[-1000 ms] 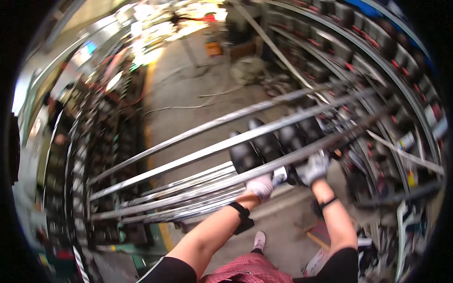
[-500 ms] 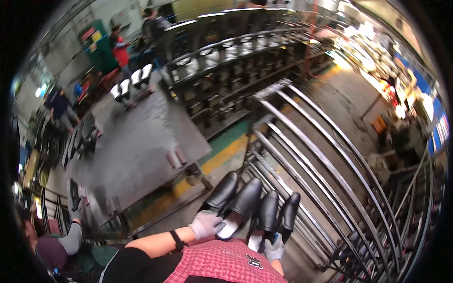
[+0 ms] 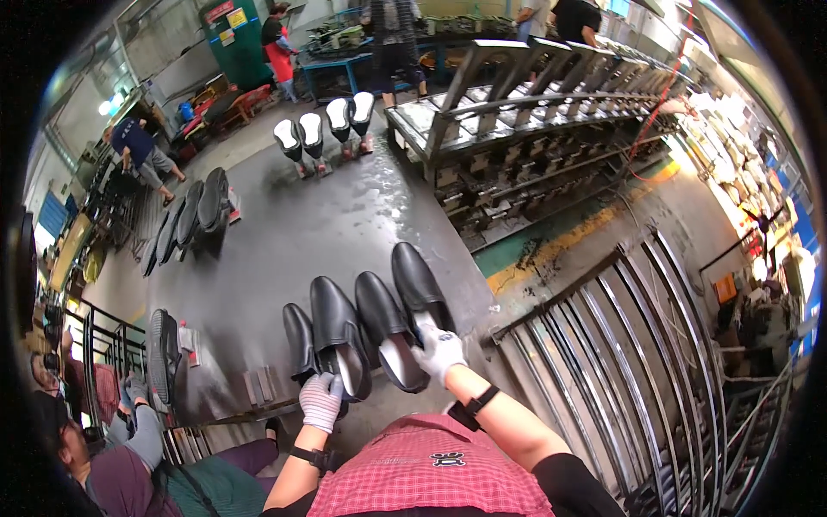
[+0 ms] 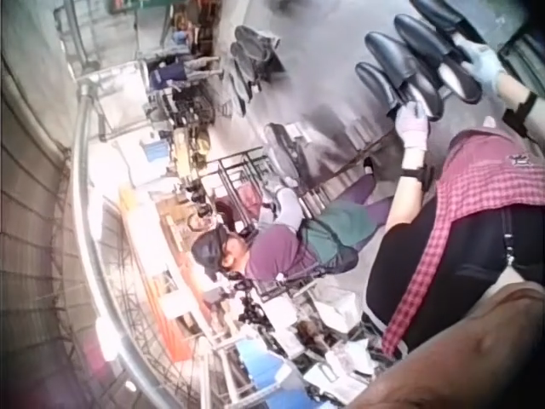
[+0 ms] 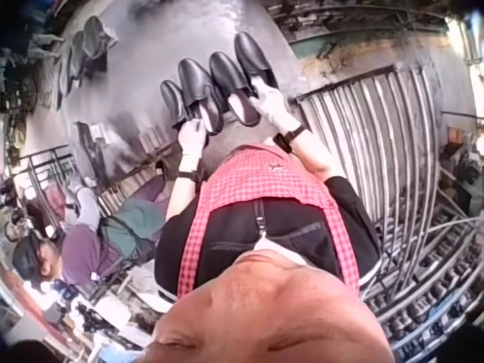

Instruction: The recorder is attaching soles to shoe uppers by applying adhesive or using a heat-press-like process and then placing them on a rack.

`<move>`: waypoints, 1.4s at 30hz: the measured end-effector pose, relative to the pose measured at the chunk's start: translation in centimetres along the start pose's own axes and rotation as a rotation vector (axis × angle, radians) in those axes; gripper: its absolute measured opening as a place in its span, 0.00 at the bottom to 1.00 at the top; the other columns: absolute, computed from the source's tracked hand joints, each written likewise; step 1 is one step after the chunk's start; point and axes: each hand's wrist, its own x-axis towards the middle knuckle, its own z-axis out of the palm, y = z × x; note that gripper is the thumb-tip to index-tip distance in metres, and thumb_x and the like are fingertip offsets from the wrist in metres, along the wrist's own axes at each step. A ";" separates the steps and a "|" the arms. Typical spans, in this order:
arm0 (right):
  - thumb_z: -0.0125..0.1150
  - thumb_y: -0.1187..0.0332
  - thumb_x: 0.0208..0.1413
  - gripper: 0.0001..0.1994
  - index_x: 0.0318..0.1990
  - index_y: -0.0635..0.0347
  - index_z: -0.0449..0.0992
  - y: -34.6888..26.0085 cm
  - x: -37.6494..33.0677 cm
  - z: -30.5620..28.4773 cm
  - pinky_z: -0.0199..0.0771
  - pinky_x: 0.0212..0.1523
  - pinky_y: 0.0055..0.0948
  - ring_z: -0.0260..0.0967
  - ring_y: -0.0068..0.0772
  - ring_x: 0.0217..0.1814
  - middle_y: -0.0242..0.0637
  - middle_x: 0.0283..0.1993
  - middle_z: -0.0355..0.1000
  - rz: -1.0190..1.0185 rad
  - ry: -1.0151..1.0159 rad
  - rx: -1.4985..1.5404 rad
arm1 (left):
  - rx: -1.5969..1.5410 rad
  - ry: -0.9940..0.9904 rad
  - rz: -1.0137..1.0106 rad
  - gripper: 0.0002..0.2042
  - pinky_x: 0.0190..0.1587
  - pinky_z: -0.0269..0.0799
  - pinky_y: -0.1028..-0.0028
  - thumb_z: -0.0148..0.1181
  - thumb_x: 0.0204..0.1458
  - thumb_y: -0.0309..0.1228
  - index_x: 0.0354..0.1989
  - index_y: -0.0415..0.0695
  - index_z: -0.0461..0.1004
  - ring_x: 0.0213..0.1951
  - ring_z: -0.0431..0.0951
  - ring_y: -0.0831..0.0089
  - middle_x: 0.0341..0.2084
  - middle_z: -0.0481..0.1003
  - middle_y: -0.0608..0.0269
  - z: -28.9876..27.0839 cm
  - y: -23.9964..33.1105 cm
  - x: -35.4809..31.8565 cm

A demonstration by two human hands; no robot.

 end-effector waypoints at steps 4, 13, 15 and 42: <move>0.59 0.56 0.52 0.19 0.45 0.59 0.76 -1.0 6.2 4.6 0.76 0.42 0.47 0.77 0.54 0.41 0.52 0.38 0.77 -0.127 -0.021 -0.087 | 0.049 0.036 -0.178 0.13 0.37 0.72 0.54 0.59 0.54 0.42 0.28 0.45 0.79 0.30 0.77 0.50 0.23 0.75 0.49 1.7 -2.5 2.1; 0.62 0.59 0.51 0.39 0.68 0.66 0.54 -0.6 9.4 13.8 0.67 0.64 0.43 0.63 0.53 0.67 0.56 0.72 0.53 -0.136 -0.315 -0.248 | 0.254 -0.249 -0.423 0.17 0.46 0.74 0.57 0.55 0.52 0.47 0.29 0.45 0.81 0.37 0.80 0.53 0.30 0.79 0.48 5.5 -7.2 1.8; 0.61 0.58 0.51 0.39 0.68 0.66 0.54 -1.4 10.6 14.0 0.67 0.63 0.42 0.63 0.53 0.67 0.56 0.72 0.52 -0.113 -0.397 -0.203 | 0.293 -0.166 -0.394 0.15 0.44 0.74 0.56 0.59 0.51 0.44 0.29 0.44 0.81 0.37 0.78 0.51 0.28 0.78 0.49 5.4 -8.5 2.5; 0.65 0.44 0.51 0.47 0.73 0.53 0.51 -4.3 15.2 13.5 0.46 0.72 0.56 0.40 0.72 0.75 0.66 0.74 0.41 -0.192 -0.280 0.024 | 0.367 -0.241 -0.475 0.12 0.47 0.69 0.56 0.58 0.47 0.30 0.41 0.50 0.80 0.48 0.73 0.53 0.41 0.75 0.53 2.8 -12.9 7.9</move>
